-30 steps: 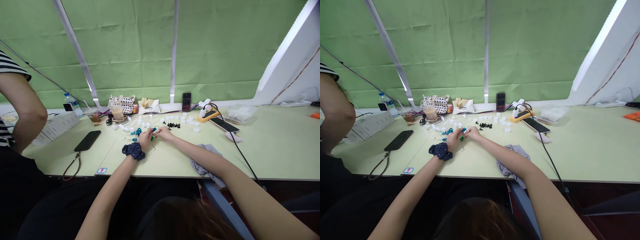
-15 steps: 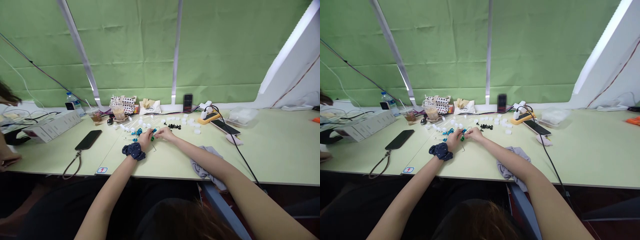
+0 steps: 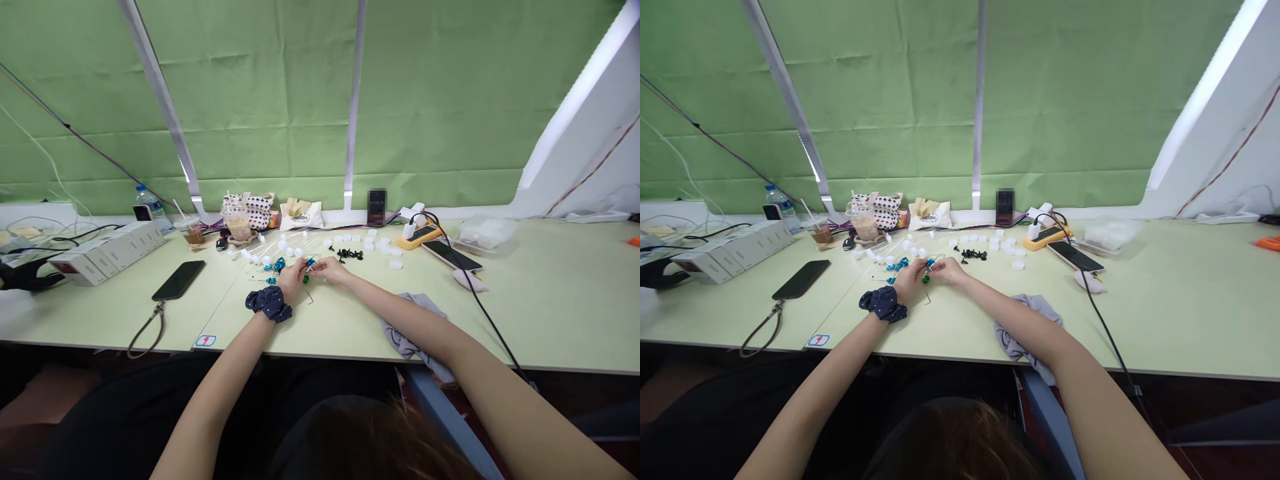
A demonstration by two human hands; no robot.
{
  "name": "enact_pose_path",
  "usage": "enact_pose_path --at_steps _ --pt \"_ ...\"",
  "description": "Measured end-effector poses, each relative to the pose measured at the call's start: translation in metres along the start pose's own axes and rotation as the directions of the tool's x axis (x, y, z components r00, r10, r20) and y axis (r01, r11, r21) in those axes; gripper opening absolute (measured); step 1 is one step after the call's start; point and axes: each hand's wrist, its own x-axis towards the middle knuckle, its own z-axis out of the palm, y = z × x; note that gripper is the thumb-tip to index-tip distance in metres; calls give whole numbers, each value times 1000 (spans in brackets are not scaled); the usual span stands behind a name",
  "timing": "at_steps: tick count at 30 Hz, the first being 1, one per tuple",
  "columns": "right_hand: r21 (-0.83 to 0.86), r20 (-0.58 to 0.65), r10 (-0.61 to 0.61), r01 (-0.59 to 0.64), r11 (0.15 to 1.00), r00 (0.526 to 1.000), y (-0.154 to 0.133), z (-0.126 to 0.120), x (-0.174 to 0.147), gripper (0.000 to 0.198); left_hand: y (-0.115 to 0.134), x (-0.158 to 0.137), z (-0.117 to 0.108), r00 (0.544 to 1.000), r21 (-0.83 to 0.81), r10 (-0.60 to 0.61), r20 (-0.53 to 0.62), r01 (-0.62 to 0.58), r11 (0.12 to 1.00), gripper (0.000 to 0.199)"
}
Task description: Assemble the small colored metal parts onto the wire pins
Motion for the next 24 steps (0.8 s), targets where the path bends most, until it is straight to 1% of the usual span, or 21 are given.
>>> enact_pose_path --at_steps 3,5,11,15,19,21,22,24 --pt "35 77 4 -7 999 997 2 -3 1 30 -1 0 1 1000 -10 -7 0 7 1000 23" --pt "48 93 30 -34 998 995 3 -4 3 28 -1 0 0 1000 -2 -13 5 13 1000 22" --pt "82 -25 54 -52 995 998 6 -4 7 20 2 0 -1 1000 48 -3 26 1 999 23" --pt "86 -78 64 -57 995 995 5 -2 7 22 6 0 -2 999 64 -7 35 4 998 23" --pt "38 -109 78 -74 997 991 6 -1 8 27 8 1 -4 998 81 -24 60 19 997 24" --pt "-12 -124 74 -76 997 990 9 -2 9 28 8 2 -5 997 92 -45 56 40 995 25" --pt "-58 -137 64 -73 996 988 10 -4 10 27 8 2 -5 997 102 -60 56 54 993 25" --pt "-203 -161 22 -55 978 987 13 -8 11 23 5 2 -6 993 130 -92 72 82 988 26"
